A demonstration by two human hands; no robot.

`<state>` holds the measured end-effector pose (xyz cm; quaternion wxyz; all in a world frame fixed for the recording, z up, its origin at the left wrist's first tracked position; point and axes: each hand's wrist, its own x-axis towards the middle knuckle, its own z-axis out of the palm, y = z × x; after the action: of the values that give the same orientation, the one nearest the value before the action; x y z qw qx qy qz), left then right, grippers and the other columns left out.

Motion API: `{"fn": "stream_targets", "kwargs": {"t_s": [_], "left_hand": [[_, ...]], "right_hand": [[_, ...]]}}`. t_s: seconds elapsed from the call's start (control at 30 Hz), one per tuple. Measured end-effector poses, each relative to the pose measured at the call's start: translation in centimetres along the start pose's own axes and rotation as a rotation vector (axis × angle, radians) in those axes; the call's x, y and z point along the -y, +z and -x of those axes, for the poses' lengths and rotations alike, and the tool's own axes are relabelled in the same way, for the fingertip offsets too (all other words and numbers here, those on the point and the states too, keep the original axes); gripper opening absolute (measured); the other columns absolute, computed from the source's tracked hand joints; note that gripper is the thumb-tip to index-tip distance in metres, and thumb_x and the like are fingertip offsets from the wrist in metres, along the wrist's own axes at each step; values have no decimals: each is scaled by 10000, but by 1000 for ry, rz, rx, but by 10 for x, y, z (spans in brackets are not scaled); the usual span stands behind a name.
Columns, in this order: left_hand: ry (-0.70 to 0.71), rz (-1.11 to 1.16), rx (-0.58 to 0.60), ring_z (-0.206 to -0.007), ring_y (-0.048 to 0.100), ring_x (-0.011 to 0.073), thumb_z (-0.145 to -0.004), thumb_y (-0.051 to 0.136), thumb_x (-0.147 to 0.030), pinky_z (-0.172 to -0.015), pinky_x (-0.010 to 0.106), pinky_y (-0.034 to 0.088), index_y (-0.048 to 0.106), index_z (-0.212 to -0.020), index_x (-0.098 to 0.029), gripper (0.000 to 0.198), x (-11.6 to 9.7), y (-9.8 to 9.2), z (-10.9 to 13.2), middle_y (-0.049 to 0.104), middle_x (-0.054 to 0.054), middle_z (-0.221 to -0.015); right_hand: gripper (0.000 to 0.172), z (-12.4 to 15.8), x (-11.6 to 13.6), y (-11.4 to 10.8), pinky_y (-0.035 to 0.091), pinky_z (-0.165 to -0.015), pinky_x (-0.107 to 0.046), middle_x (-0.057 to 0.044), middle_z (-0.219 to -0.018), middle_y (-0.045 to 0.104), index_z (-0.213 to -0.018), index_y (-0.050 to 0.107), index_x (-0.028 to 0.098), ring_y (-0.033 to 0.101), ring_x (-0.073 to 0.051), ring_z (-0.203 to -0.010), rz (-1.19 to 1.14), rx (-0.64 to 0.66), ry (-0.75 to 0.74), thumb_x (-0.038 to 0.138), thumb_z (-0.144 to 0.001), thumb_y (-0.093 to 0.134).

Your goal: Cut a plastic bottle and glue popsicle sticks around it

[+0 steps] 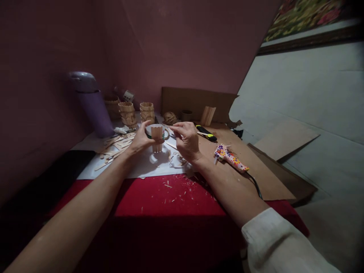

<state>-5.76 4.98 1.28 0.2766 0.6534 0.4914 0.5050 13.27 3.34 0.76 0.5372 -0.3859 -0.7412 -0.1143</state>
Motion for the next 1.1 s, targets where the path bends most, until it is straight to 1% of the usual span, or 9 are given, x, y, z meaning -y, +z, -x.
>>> {"fn": "stream_targets", "kwargs": {"t_s": [0.17, 0.33, 0.47, 0.53, 0.67, 0.77, 0.87, 0.97, 1.1], "left_hand": [[-62, 33, -1, -1168, 547, 357, -379, 860, -381, -985, 427, 448, 480, -1262, -117, 997, -2, -1, 0, 588, 142, -1207], [-92, 69, 8, -1095, 581, 346, -348, 892, -328, -962, 450, 451, 527, -1174, -156, 919, 2, 1, 2, 630, 104, -1101], [-117, 174, 44, -941, 624, 306, -354, 896, -281, -875, 450, 472, 589, -985, -200, 706, 6, 3, 3, 663, 50, -930], [-117, 204, 41, -886, 629, 288, -345, 899, -260, -844, 442, 473, 603, -921, -206, 650, 8, 4, 3, 665, 29, -870], [-110, 214, 36, -861, 629, 272, -334, 902, -241, -819, 424, 473, 608, -924, -190, 661, 9, 3, 2, 669, 23, -863], [-108, 211, 32, -873, 631, 272, -338, 899, -231, -801, 411, 480, 619, -921, -187, 648, 9, 3, 1, 678, 35, -886], [-115, 214, 12, -865, 634, 282, -332, 893, -216, -785, 423, 487, 628, -895, -195, 623, 7, 3, 1, 678, 29, -856], [-124, 214, 10, -862, 637, 293, -328, 892, -211, -807, 450, 491, 617, -896, -194, 631, 7, 4, 2, 679, 25, -839], [-102, 228, 31, -892, 643, 297, -343, 893, -233, -843, 463, 492, 603, -932, -196, 657, 6, 5, 3, 676, 20, -869]], "right_hand": [[230, -8, -12, -5, 474, -888, -425, -59, -963, 738, -967, 753, 234, 596, -255, -947, -14, -96, 82, 135, -905, 555], [178, -10, -25, -8, 477, -860, -416, -73, -935, 746, -933, 752, 211, 607, -261, -912, 12, -149, 136, 179, -904, 580], [165, -10, -28, -7, 472, -857, -407, -74, -928, 746, -912, 752, 208, 609, -257, -909, 15, -142, 150, 174, -899, 591], [160, -10, -27, -7, 472, -853, -402, -70, -922, 745, -902, 750, 213, 610, -254, -906, 17, -134, 151, 176, -897, 595], [156, -9, -26, -6, 476, -841, -400, -63, -898, 746, -883, 749, 218, 611, -255, -889, 19, -130, 136, 184, -898, 598], [161, -9, -26, -6, 477, -834, -397, -64, -890, 748, -884, 753, 215, 611, -256, -884, 22, -125, 133, 178, -898, 597], [158, -8, -26, -6, 476, -827, -394, -74, -891, 751, -889, 758, 199, 608, -258, -875, 25, -119, 129, 168, -892, 603], [164, -8, -25, -6, 475, -829, -395, -76, -891, 752, -888, 758, 196, 607, -257, -871, 28, -105, 127, 164, -892, 597], [172, -8, -24, -6, 474, -837, -394, -71, -895, 749, -887, 756, 208, 605, -252, -883, 24, -89, 131, 176, -900, 588]]}}
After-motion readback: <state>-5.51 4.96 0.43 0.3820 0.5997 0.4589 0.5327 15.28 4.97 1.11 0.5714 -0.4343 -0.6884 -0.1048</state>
